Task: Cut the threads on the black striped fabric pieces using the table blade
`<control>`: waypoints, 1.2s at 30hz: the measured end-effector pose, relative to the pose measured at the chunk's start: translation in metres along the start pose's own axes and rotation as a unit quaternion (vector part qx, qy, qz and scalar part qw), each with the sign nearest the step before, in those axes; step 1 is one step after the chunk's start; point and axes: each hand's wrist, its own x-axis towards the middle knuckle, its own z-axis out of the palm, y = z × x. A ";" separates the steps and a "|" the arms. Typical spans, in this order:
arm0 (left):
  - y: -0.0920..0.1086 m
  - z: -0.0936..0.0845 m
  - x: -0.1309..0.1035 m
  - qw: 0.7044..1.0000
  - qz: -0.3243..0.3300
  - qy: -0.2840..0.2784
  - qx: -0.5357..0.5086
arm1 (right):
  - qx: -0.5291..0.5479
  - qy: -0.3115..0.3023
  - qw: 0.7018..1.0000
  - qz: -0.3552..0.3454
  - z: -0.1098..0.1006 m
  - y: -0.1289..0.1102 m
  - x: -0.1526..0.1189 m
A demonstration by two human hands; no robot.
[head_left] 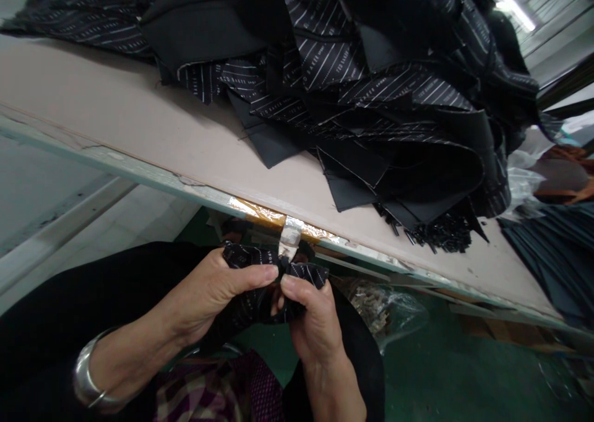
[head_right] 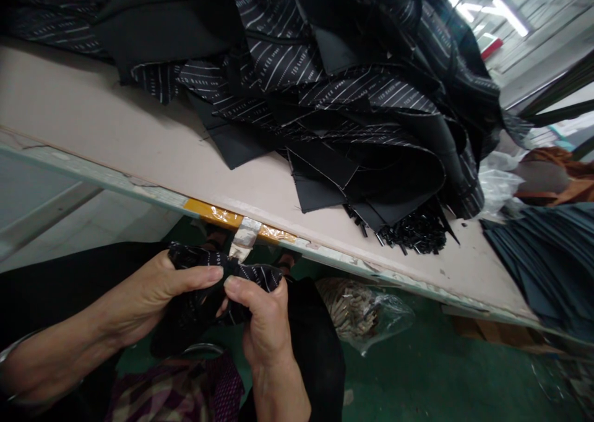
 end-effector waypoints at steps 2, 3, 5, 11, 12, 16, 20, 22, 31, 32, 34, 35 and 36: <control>0.000 0.000 -0.001 1.000 0.004 0.003 0.002 | -0.002 0.008 1.000 0.007 -0.001 0.000 0.000; 0.000 0.000 -0.001 1.000 0.005 0.003 0.005 | -0.004 0.010 1.000 0.012 -0.001 0.000 0.001; 0.001 0.000 -0.001 1.000 0.005 0.002 0.004 | -0.006 0.010 1.000 0.016 0.000 -0.001 0.001; 0.002 -0.001 0.000 1.000 0.000 0.005 -0.011 | 0.008 0.012 1.000 0.019 0.002 -0.002 0.000; 0.002 -0.001 0.000 1.000 0.000 0.007 -0.012 | 0.007 0.013 1.000 0.020 0.002 -0.002 0.000; 0.002 0.000 0.000 1.000 0.002 0.009 -0.010 | 0.001 0.016 1.000 0.021 0.003 -0.004 0.001; 0.003 0.002 0.002 1.000 0.007 0.007 -0.010 | -0.005 0.014 1.000 0.014 0.002 -0.004 0.001; 0.003 0.003 0.003 1.000 0.010 0.003 -0.009 | -0.005 0.003 1.000 0.008 0.002 -0.004 0.002; 0.001 0.001 0.001 1.000 0.011 0.004 -0.010 | -0.017 -0.022 1.000 0.015 -0.002 -0.004 0.004; 0.001 0.001 0.001 1.000 0.010 0.003 -0.009 | -0.017 -0.023 0.999 0.017 -0.002 -0.004 0.004; 0.001 0.001 0.002 1.000 0.005 0.002 -0.009 | -0.016 -0.026 0.999 0.023 -0.003 -0.005 0.004; 0.002 0.002 0.002 1.000 0.004 0.001 -0.010 | -0.019 -0.030 0.999 0.025 -0.004 -0.005 0.005; 0.002 0.002 0.003 1.000 0.003 0.001 -0.011 | -0.022 -0.035 0.999 0.026 -0.004 -0.005 0.005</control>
